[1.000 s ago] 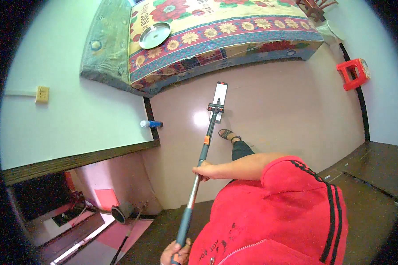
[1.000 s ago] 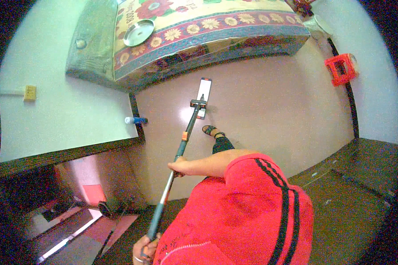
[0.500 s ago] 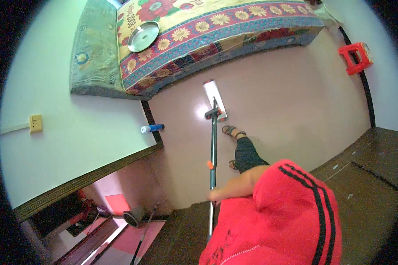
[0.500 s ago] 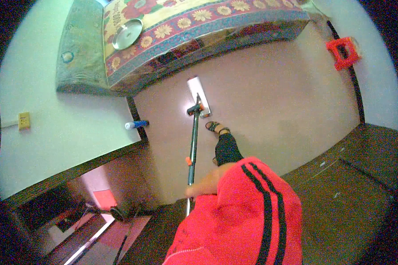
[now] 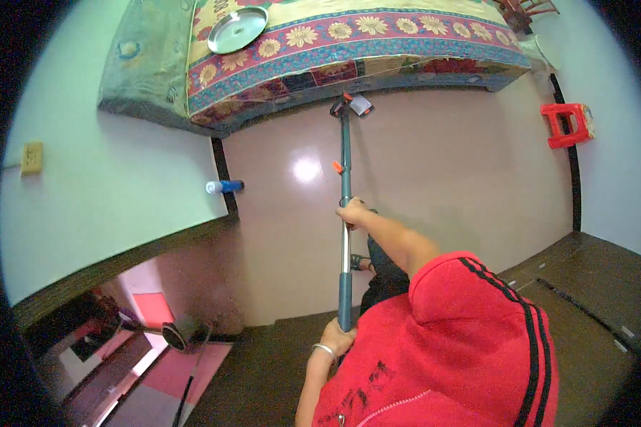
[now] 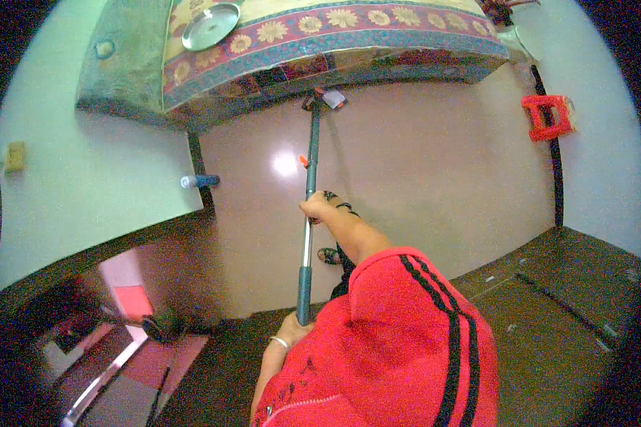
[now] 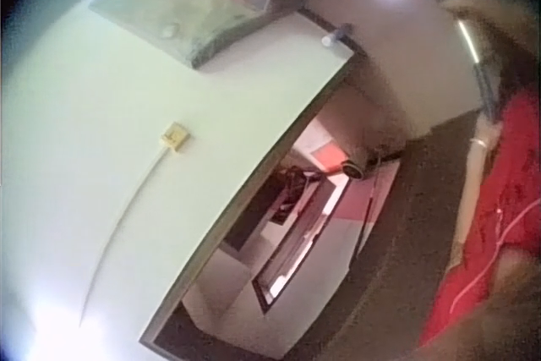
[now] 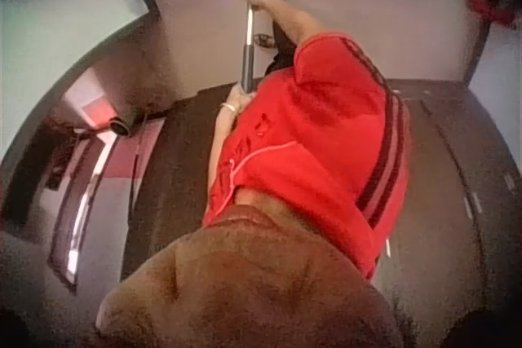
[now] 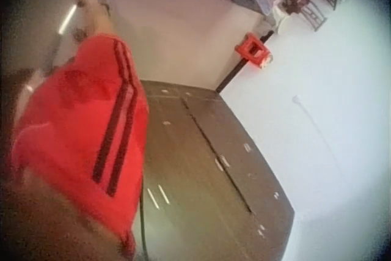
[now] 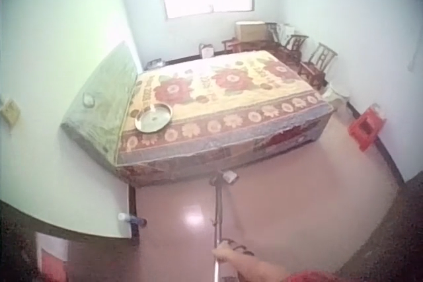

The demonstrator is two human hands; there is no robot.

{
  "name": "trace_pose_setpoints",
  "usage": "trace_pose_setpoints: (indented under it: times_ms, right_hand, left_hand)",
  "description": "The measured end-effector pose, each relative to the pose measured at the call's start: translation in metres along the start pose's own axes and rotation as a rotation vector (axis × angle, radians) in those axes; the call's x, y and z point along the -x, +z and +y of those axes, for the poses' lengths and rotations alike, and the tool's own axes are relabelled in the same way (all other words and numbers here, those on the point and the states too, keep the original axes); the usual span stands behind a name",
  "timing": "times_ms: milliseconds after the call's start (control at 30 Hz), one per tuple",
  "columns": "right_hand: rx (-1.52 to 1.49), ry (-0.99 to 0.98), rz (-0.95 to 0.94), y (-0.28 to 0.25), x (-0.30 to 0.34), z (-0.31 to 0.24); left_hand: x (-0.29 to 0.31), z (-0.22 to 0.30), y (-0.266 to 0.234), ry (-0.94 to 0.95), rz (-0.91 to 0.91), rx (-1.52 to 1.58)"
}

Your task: The person cleans the floor of a room using a flat mop.

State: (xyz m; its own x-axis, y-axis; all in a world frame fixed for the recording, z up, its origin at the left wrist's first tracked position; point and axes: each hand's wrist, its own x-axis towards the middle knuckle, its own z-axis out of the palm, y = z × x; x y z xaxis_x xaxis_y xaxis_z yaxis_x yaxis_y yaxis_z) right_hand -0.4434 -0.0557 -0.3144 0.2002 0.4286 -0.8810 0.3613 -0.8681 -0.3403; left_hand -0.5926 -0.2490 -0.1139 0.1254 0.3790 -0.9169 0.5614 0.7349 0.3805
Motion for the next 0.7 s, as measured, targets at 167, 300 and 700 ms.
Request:
trace_pose_setpoints:
  times_ms: [167, 300, 700]
  right_hand:
    - [-0.006, -0.097, -0.018, 0.037, 0.035, 0.031]
    - [0.068, 0.018, -0.102, 0.138, 0.087, 0.108]
    - [0.003, 0.100, -0.954, 0.201, 0.238, 0.144]
  left_hand:
    - [0.039, -0.036, -0.003, -0.034, 0.148, -0.103]
    - [0.117, -0.118, 0.011, -0.276, 0.263, -0.229]
    - [0.281, -0.110, 0.073, -0.611, 0.591, -0.373]
